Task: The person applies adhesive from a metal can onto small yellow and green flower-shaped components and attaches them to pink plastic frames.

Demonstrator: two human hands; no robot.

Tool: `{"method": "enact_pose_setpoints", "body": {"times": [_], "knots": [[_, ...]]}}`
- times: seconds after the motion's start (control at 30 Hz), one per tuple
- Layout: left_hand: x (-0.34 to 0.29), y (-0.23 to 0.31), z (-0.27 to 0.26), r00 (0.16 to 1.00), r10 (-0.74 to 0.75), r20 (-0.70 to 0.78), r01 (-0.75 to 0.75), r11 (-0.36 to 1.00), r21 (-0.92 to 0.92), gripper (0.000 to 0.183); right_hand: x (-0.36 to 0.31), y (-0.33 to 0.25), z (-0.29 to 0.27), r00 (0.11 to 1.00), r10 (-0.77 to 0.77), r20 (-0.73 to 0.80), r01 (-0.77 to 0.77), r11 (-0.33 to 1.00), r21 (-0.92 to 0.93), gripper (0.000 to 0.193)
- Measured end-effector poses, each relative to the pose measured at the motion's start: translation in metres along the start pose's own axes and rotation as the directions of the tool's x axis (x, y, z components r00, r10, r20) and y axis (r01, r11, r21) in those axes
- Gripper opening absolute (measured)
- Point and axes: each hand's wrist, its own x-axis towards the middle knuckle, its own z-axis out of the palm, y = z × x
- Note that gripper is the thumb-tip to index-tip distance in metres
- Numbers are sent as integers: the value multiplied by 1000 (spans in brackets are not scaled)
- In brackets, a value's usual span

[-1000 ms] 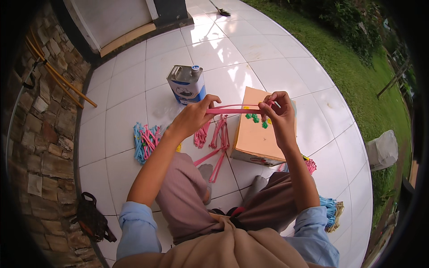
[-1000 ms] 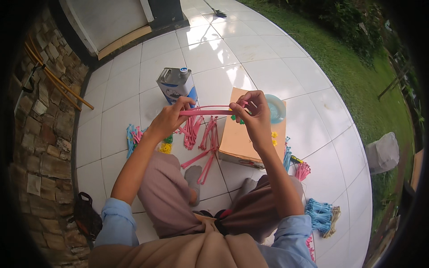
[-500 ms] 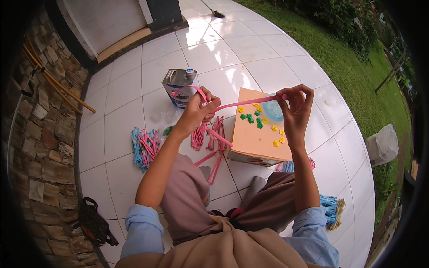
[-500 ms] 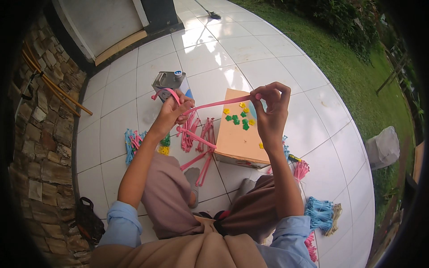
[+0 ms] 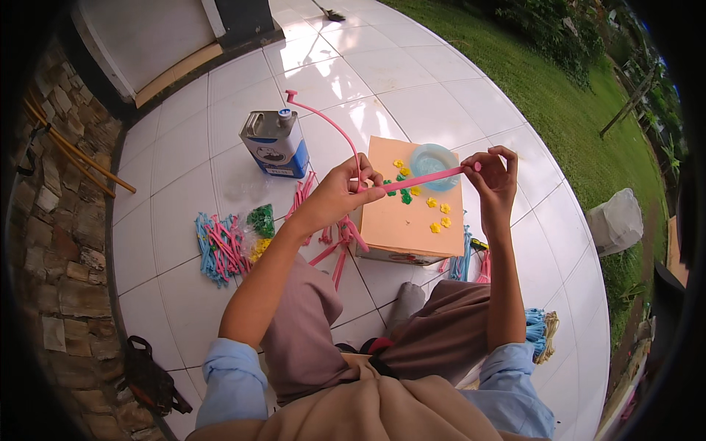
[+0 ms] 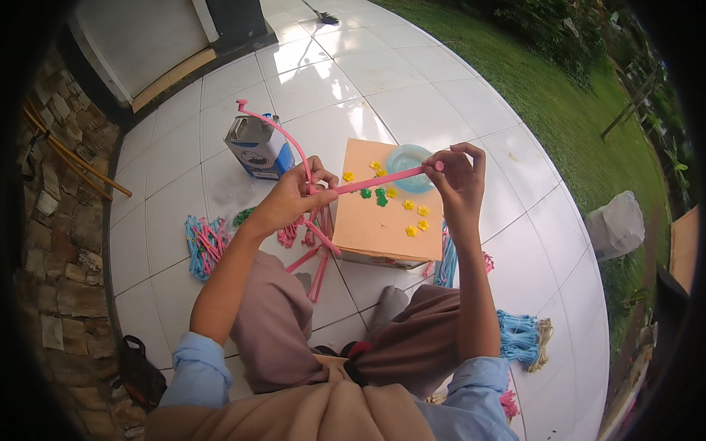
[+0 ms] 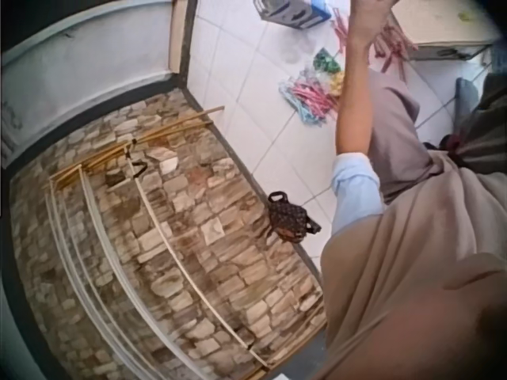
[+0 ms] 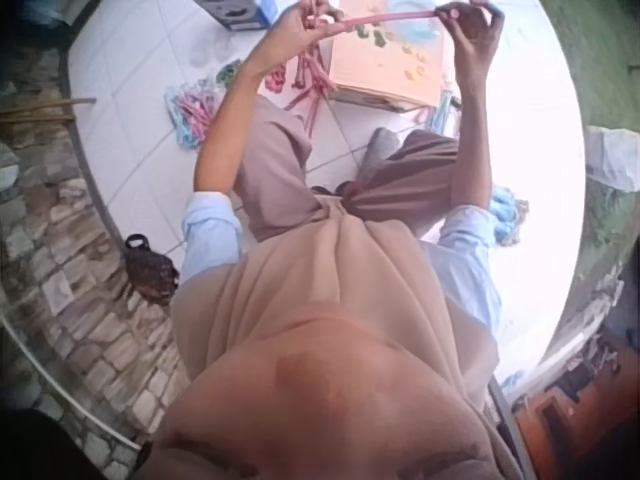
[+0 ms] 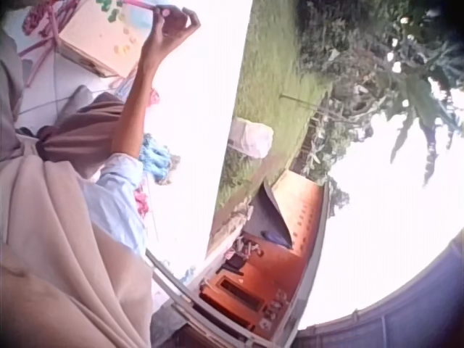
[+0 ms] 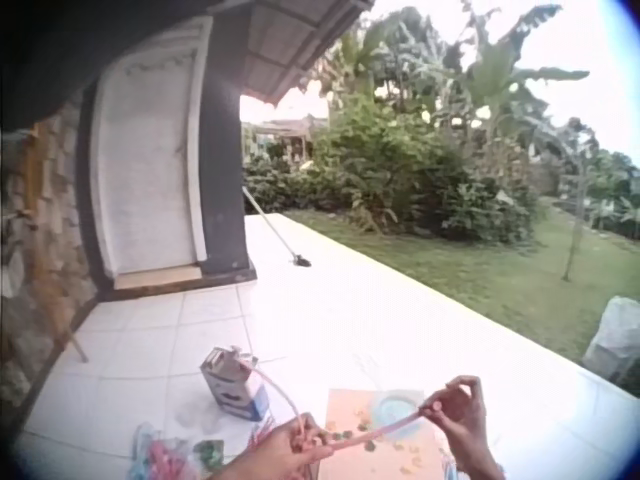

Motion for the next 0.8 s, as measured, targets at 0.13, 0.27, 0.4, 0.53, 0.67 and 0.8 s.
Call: {"method": "enact_pose_setpoints", "body": {"times": [0.13,0.27,0.4,0.53,0.67,0.8], "knots": [[-2,11,13,991,-85,102,100,984,-150,30,-7,-17,-10,994,-85,-62,94,982,163,40],[-3,17,26,990,-44,135,112,823,-557,20,-13,-35,-22,989,-107,-99,133,939,319,42],[2,14,24,995,-100,-15,62,714,-697,17,-18,-42,-34,994,-26,108,6,982,190,44],[5,7,29,971,-154,-184,-19,713,-701,24,-26,-42,-27,900,174,399,-218,973,69,39],[4,12,38,974,-194,-116,55,699,-713,20,-32,-35,-14,638,410,652,-400,900,-174,32],[0,10,56,976,-211,48,192,742,-642,18,-32,-30,-16,613,378,694,-472,880,-62,31]]}}
